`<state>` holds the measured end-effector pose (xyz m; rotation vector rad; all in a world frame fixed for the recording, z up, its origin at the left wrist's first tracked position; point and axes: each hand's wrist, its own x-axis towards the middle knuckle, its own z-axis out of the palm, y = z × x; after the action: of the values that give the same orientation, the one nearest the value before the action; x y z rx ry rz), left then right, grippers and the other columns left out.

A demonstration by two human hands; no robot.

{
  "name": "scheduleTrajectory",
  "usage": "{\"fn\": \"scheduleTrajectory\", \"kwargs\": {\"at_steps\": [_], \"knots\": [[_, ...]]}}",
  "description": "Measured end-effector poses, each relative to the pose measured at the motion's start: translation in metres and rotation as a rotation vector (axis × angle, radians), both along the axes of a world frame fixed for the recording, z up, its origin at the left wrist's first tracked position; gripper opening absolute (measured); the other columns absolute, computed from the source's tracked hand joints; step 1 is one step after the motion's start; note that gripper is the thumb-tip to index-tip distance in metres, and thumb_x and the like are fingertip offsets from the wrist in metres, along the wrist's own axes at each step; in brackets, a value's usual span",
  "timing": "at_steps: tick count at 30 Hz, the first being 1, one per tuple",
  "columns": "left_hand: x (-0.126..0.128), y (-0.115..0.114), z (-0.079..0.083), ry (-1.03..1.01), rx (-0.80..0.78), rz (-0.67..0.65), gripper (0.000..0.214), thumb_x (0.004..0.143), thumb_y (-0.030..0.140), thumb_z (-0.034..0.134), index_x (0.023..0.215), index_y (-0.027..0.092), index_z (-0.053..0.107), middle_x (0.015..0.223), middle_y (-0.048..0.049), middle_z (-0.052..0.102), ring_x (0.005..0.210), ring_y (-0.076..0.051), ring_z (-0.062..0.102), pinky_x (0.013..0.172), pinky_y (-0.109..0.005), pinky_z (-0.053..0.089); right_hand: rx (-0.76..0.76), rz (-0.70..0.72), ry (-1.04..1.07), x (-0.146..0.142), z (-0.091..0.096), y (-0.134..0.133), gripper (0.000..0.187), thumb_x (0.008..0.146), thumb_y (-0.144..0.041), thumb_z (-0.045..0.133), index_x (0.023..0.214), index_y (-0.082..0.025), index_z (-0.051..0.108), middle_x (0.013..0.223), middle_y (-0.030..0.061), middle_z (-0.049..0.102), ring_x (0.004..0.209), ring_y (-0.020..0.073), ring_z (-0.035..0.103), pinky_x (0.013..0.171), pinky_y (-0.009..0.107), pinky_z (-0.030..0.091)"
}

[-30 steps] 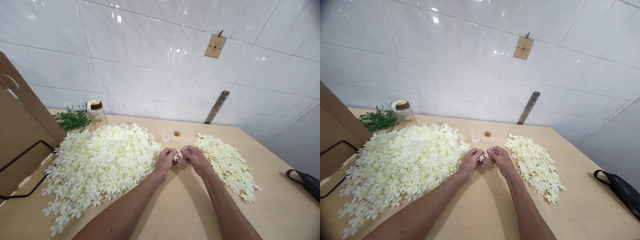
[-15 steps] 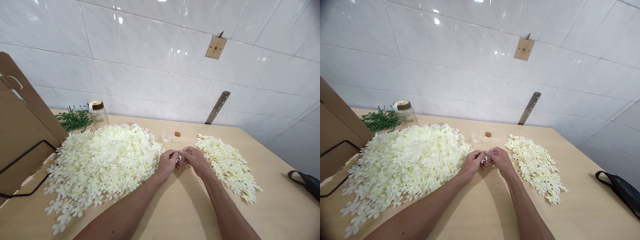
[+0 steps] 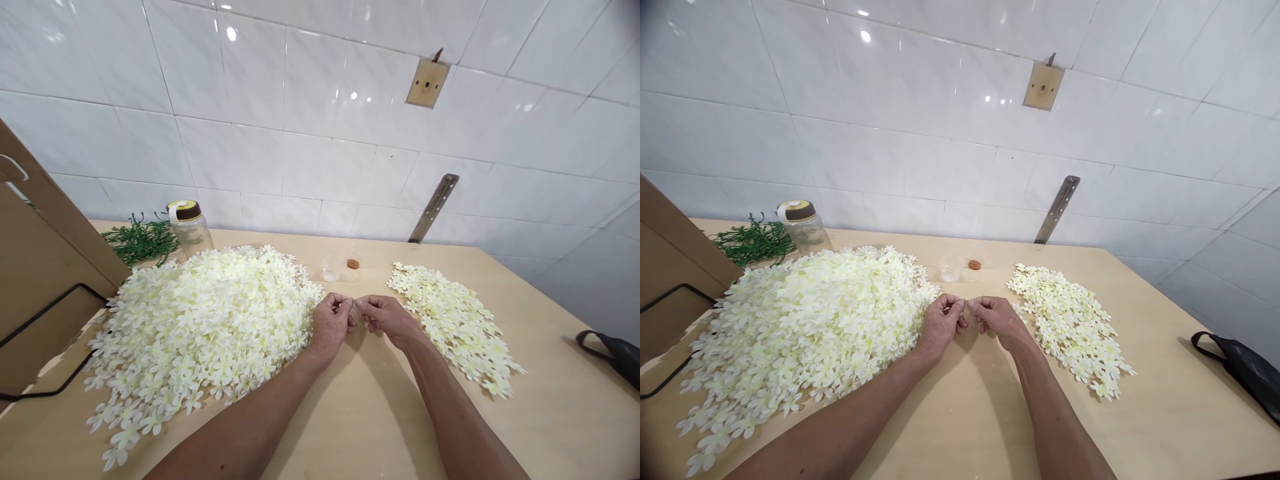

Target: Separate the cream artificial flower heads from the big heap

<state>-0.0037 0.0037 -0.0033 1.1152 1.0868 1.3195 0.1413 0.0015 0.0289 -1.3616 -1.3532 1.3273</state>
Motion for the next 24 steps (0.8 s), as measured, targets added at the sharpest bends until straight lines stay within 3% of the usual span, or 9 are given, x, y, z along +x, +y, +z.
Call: {"fn": "scheduleTrajectory", "kwargs": {"at_steps": [6,17,24], "knots": [[0.0004,-0.0021,0.003,0.008,-0.021,0.001,0.018,0.082,0.036,0.061,0.075,0.019,0.056,0.047,0.0032,0.056,0.041,-0.012,0.053,0.042,-0.021,0.042,0.064,-0.1,0.002,0.0018,-0.0056,0.0041,0.04,0.061,-0.053,0.083,0.066,-0.017,0.067,0.055,-0.0035,0.051,0.047,0.0084,0.042,0.042,0.022,0.036],[0.0017,-0.0006,-0.0005,-0.003,-0.018,0.019,0.023,0.084,0.039,0.058,0.075,0.019,0.054,0.046,0.0034,0.055,0.039,-0.011,0.052,0.043,-0.02,0.041,0.058,-0.18,0.026,-0.0014,-0.0028,0.0029,0.055,0.071,-0.067,0.069,0.055,-0.019,0.049,0.053,-0.0035,0.045,0.044,0.008,0.037,0.04,0.023,0.031],[0.0007,-0.0016,0.0032,-0.01,-0.023,-0.024,0.026,0.084,0.041,0.059,0.071,0.019,0.055,0.049,0.0029,0.055,0.041,-0.011,0.054,0.042,-0.02,0.042,0.067,-0.181,0.04,-0.002,-0.0016,0.0029,0.054,0.071,-0.069,0.069,0.056,-0.017,0.06,0.055,-0.0007,0.049,0.047,0.0089,0.038,0.04,0.023,0.032]]}}
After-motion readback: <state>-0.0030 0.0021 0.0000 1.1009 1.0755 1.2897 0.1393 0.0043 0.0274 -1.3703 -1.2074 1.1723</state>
